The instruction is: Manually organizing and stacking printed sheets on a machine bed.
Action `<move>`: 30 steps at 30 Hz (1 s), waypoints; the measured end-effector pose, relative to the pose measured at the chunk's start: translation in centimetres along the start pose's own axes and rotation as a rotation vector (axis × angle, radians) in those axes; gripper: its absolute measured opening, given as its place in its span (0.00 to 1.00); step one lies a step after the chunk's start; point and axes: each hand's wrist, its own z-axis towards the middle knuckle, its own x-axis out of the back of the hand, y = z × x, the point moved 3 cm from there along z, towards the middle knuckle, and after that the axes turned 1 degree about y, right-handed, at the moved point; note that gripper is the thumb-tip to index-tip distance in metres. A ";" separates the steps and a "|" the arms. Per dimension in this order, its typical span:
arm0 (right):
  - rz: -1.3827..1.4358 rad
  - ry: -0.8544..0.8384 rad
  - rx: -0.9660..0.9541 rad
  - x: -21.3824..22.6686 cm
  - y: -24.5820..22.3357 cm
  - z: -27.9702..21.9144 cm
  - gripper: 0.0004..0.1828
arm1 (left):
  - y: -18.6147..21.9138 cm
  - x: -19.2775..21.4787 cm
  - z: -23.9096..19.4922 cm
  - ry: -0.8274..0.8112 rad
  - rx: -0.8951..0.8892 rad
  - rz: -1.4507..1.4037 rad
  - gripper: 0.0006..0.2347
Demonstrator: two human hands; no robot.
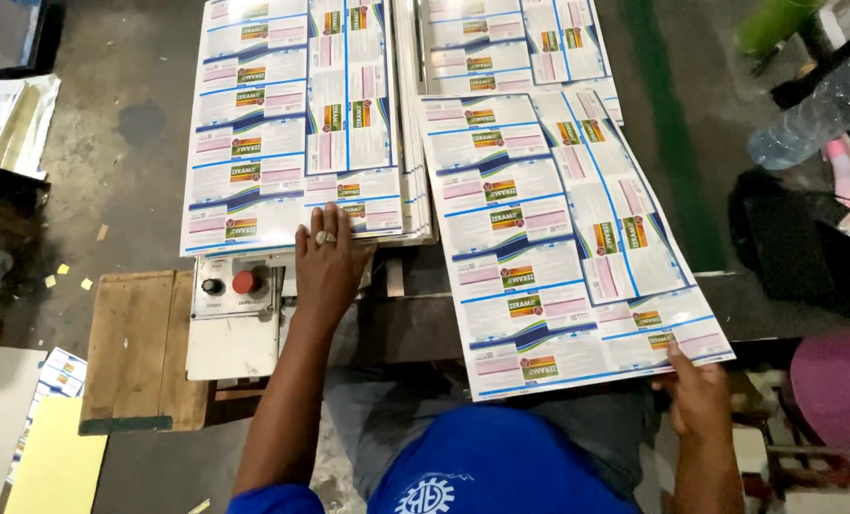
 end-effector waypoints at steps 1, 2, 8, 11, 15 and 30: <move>-0.054 0.052 -0.023 0.7 0.2 -0.1 0.11 | -0.2 -0.3 -0.2 0.008 -0.004 0.032 0.31; -0.108 0.104 -0.046 1.3 0.4 -0.3 0.11 | -0.5 -0.7 -0.5 0.016 -0.009 0.064 0.28; -0.167 0.116 -0.017 1.0 -0.3 -1.1 0.12 | -0.9 2.8 1.3 0.059 -0.109 -0.028 0.16; -0.228 0.158 -0.063 -1.1 -0.9 -0.9 0.12 | -0.8 4.8 1.8 0.071 -0.066 -0.216 0.07; -0.230 0.079 -0.035 -3.5 0.4 2.6 0.13 | 0.6 6.2 2.0 0.155 -0.045 -0.188 0.06; -0.183 0.002 -0.147 -10.2 -0.4 3.1 0.30 | 9.3 8.5 -1.9 0.295 -0.202 -0.407 0.11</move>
